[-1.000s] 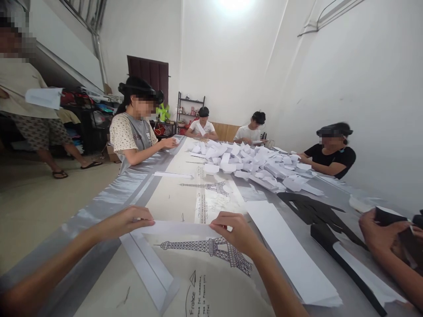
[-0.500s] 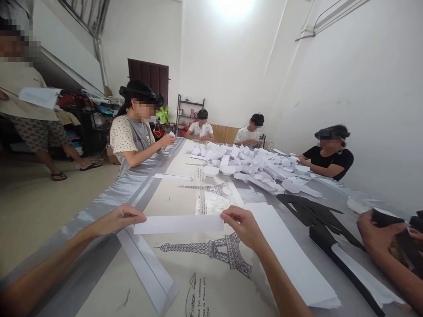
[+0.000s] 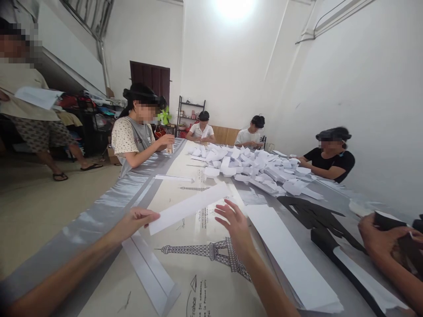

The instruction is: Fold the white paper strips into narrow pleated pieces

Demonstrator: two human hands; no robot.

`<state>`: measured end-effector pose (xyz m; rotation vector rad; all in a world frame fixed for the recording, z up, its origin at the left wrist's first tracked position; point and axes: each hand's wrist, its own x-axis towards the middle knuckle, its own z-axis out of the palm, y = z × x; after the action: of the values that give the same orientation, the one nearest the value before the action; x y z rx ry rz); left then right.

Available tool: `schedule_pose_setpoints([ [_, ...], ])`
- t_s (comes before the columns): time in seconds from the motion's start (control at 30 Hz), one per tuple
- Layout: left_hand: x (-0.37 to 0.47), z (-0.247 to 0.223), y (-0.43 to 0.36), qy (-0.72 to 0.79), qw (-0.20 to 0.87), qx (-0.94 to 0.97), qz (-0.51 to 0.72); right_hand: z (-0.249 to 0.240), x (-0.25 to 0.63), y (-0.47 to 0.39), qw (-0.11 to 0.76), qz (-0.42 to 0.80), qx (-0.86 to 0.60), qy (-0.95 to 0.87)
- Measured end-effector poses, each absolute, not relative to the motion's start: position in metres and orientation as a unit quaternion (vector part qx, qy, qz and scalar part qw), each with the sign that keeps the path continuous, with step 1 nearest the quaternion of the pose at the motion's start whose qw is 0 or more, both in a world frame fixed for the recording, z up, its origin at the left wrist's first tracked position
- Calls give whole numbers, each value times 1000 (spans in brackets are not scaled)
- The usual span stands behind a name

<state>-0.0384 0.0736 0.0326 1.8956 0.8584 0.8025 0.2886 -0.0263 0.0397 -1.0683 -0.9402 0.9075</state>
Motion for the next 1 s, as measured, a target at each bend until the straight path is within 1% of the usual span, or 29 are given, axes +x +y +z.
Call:
schedule_pose_setpoints([
  [0.1,-11,30,50,331,475,749,324,36,270,-28,679,398,-466,-403],
  [0.23,9,28,25,304,520,746,283,31,271,-29,689,359,-486,-401],
  [0.33,9,26,21,288,533,747,274,28,280,-27,692,354,-494,-390],
  [0.47,5,24,24,255,575,745,223,27,300,-20,733,325,-497,-332],
  [0.57,5,30,24,257,579,748,197,27,323,-16,748,299,-511,-299],
  [0.63,1,37,25,283,522,782,190,27,334,-16,735,308,-521,-306],
  [0.67,-3,40,26,309,459,810,192,26,337,-16,724,319,-526,-312],
  [0.7,-9,42,27,342,372,840,197,26,337,-16,712,331,-531,-318],
  [0.77,-23,39,31,410,139,877,208,24,331,-18,685,358,-542,-330],
  [0.8,-30,34,32,432,51,876,208,22,325,-19,660,370,-553,-348],
  [0.83,-36,27,32,449,-10,871,200,20,317,-20,625,379,-565,-382],
  [0.87,-41,17,32,458,-48,870,175,18,309,-21,580,382,-577,-430],
  [0.9,-43,7,30,453,-62,879,136,15,301,-22,526,375,-586,-488],
  [0.97,-39,-11,24,455,-81,882,87,8,286,-24,419,329,-597,-600],
  [1.0,-35,-17,20,447,-92,885,91,4,280,-25,380,299,-598,-640],
])
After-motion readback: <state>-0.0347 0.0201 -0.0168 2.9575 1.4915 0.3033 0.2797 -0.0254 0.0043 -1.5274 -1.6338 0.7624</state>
